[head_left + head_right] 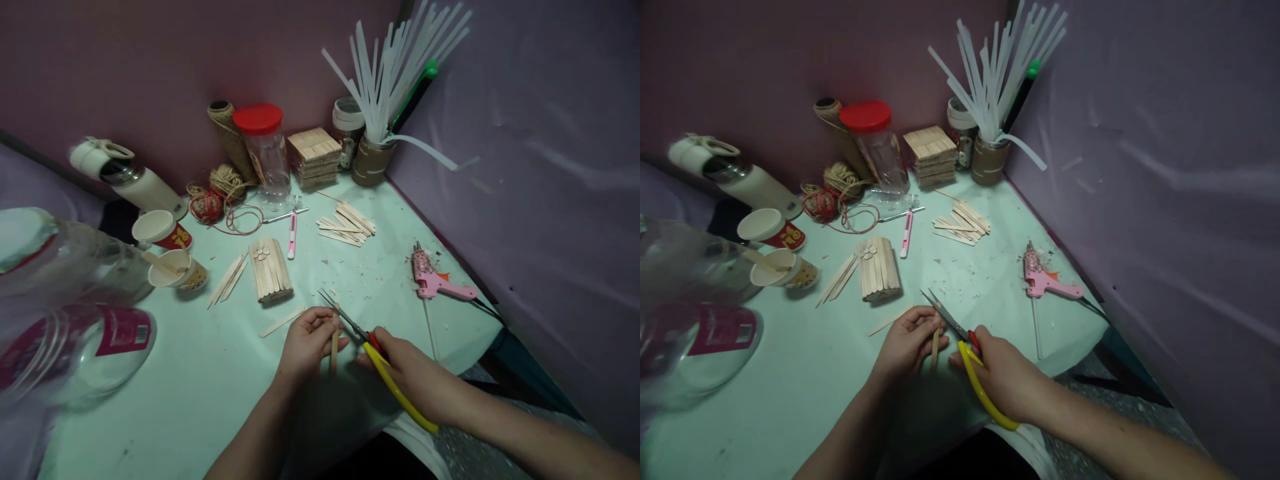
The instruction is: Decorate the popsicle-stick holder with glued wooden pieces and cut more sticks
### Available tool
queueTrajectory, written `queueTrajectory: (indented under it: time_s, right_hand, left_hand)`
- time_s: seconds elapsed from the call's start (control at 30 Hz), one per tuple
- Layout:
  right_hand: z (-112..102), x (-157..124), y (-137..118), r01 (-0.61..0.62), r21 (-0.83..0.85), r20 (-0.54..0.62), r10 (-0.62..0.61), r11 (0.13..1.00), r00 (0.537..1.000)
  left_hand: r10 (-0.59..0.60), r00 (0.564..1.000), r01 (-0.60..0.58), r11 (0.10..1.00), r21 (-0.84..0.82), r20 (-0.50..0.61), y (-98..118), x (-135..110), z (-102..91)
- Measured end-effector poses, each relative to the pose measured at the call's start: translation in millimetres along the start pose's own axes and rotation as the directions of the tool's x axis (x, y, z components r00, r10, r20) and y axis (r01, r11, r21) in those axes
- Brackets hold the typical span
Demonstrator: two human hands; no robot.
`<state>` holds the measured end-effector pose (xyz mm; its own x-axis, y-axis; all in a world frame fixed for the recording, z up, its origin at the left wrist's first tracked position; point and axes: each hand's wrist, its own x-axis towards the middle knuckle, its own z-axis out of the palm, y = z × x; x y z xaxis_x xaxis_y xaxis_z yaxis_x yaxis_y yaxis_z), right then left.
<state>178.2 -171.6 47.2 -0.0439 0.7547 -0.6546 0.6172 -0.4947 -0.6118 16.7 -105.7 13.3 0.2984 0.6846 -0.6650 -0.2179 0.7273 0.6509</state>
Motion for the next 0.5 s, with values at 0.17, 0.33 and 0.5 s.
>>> queueTrajectory:
  time_s: [0.17,0.33,0.5]
  right_hand:
    - [-4,1,1,-0.019,0.047,0.056,0.016,0.999,0.998]
    - [-2,4,5,-0.007,0.075,0.065,0.002,0.997,0.998]
    - [4,8,12,0.034,0.099,0.062,-0.04,0.995,0.997]
  left_hand:
    - [-0.016,1.0,0.016,1.0,0.018,0.006,1,1,-1.5]
    - [-0.034,0.999,0.033,0.999,0.03,0.01,0,2,-2.6]
    - [-0.051,0.999,0.051,0.998,0.025,-0.008,2,2,-0.4]
